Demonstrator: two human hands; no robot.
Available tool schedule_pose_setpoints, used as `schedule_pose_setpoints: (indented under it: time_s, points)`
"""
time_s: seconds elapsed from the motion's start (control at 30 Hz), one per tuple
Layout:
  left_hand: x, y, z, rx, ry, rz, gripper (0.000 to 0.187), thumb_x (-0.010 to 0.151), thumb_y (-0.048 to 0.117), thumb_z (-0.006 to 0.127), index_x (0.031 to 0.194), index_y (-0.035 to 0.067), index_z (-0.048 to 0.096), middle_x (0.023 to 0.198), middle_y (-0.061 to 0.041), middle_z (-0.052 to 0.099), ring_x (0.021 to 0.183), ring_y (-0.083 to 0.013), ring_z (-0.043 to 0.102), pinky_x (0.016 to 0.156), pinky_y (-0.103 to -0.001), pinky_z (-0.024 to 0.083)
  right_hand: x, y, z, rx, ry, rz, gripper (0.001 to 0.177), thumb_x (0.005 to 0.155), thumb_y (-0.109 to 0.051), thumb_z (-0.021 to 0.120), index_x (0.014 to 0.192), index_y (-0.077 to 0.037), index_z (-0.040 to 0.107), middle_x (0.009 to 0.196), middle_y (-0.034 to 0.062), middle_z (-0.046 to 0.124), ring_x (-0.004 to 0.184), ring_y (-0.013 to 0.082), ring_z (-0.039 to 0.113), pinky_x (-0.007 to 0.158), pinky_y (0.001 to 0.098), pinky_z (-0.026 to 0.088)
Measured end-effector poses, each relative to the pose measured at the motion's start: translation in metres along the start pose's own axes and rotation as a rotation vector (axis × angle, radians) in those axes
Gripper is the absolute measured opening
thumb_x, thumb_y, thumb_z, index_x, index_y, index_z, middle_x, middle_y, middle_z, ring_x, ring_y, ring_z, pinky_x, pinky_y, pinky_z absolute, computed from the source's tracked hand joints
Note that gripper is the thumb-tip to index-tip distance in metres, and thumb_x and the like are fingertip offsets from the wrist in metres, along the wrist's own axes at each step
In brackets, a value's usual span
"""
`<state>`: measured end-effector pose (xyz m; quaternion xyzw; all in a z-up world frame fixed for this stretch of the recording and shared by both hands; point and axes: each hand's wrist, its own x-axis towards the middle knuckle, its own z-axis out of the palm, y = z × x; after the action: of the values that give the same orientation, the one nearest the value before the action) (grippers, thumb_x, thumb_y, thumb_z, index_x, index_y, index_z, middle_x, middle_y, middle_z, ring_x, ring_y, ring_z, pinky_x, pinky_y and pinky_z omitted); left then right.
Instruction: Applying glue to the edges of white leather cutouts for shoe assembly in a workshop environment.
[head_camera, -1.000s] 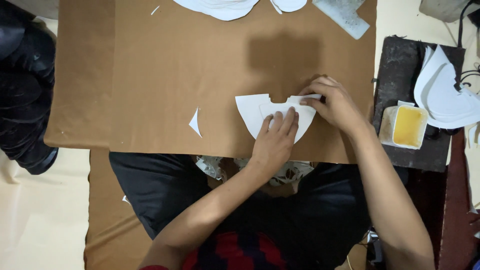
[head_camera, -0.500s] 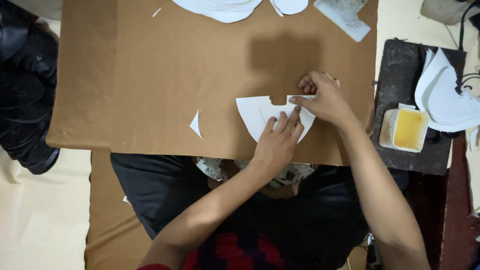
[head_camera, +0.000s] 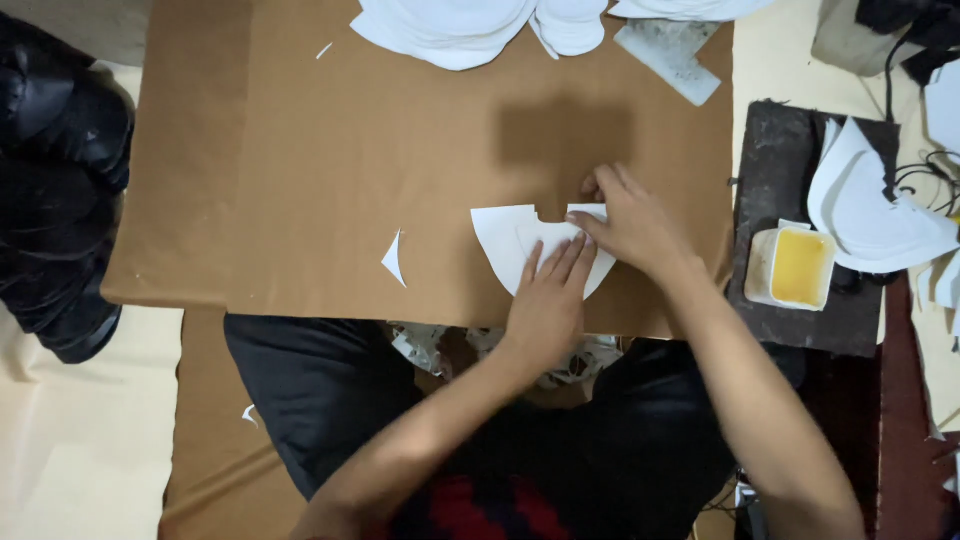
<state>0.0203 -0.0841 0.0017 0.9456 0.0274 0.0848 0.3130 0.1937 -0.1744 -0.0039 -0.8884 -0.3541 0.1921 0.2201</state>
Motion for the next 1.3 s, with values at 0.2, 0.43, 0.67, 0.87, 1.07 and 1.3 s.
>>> schedule_pose_setpoints:
  time_s: [0.2, 0.43, 0.67, 0.87, 1.07, 1.3]
  points:
    - [-0.075, 0.037, -0.003, -1.315, -0.284, -0.602, 0.05, 0.09, 0.044, 0.08, 0.122, 0.009, 0.064, 0.108, -0.009, 0.069, 0.103, -0.0214, 0.068, 0.094, -0.038, 0.055, -0.041, -0.008, 0.021, 0.488, 0.345, 0.365, 0.024, 0.097, -0.031, 0.077, 0.113, -0.02, 0.062, 0.103, 0.0065, 0.072, 0.108, 0.0259, 0.07, 0.093, 0.0403, 0.053]
    - [-0.015, -0.009, -0.028, -1.483, 0.305, -1.008, 0.069, 0.083, 0.027, 0.087, 0.134, -0.004, 0.052, 0.111, -0.012, 0.062, 0.101, -0.023, 0.064, 0.084, -0.04, 0.055, -0.122, -0.086, 0.055, 0.731, 0.363, 0.495, 0.032, 0.096, -0.026, 0.079, 0.103, -0.01, 0.053, 0.079, 0.0061, 0.064, 0.073, 0.0186, 0.066, 0.066, 0.0312, 0.055]
    - [0.009, -0.07, -0.084, -0.812, -0.291, -0.516, 0.072, 0.074, 0.023, 0.091, 0.139, 0.009, 0.061, 0.127, -0.02, 0.068, 0.126, -0.0374, 0.062, 0.104, -0.049, 0.048, -0.12, -0.041, 0.018, 0.515, 0.662, 0.397, 0.039, 0.106, -0.038, 0.062, 0.13, -0.009, 0.053, 0.111, 0.0197, 0.062, 0.107, 0.0346, 0.061, 0.094, 0.044, 0.045]
    - [0.006, -0.031, -0.077, -0.182, -0.036, -0.286, 0.074, 0.076, 0.007, 0.084, 0.141, 0.001, 0.047, 0.119, -0.028, 0.064, 0.111, -0.0486, 0.065, 0.091, -0.057, 0.055, -0.076, -0.016, 0.024, 0.466, 0.15, 0.511, 0.051, 0.091, -0.041, 0.076, 0.136, -0.021, 0.064, 0.115, 0.014, 0.074, 0.115, 0.0387, 0.066, 0.097, 0.0513, 0.051]
    - [-0.018, -0.045, -0.021, 0.251, 0.114, 0.225, 0.041, 0.097, 0.021, 0.069, 0.136, 0.011, 0.064, 0.147, -0.017, 0.056, 0.137, -0.0346, 0.055, 0.116, -0.059, 0.035, -0.049, -0.021, 0.032, 0.462, 0.238, 0.284, 0.036, 0.092, -0.026, 0.078, 0.127, -0.021, 0.07, 0.109, 0.0112, 0.076, 0.113, 0.0338, 0.068, 0.097, 0.0481, 0.052]
    - [-0.019, -0.052, -0.008, 0.28, 0.073, 0.284, 0.05, 0.105, 0.021, 0.057, 0.153, 0.01, 0.049, 0.15, -0.018, 0.055, 0.141, -0.0348, 0.052, 0.118, -0.051, 0.039, -0.054, -0.004, 0.035, 0.313, 0.173, 0.419, 0.04, 0.09, -0.039, 0.083, 0.121, -0.016, 0.073, 0.098, 0.0101, 0.075, 0.095, 0.0275, 0.072, 0.081, 0.0402, 0.057]
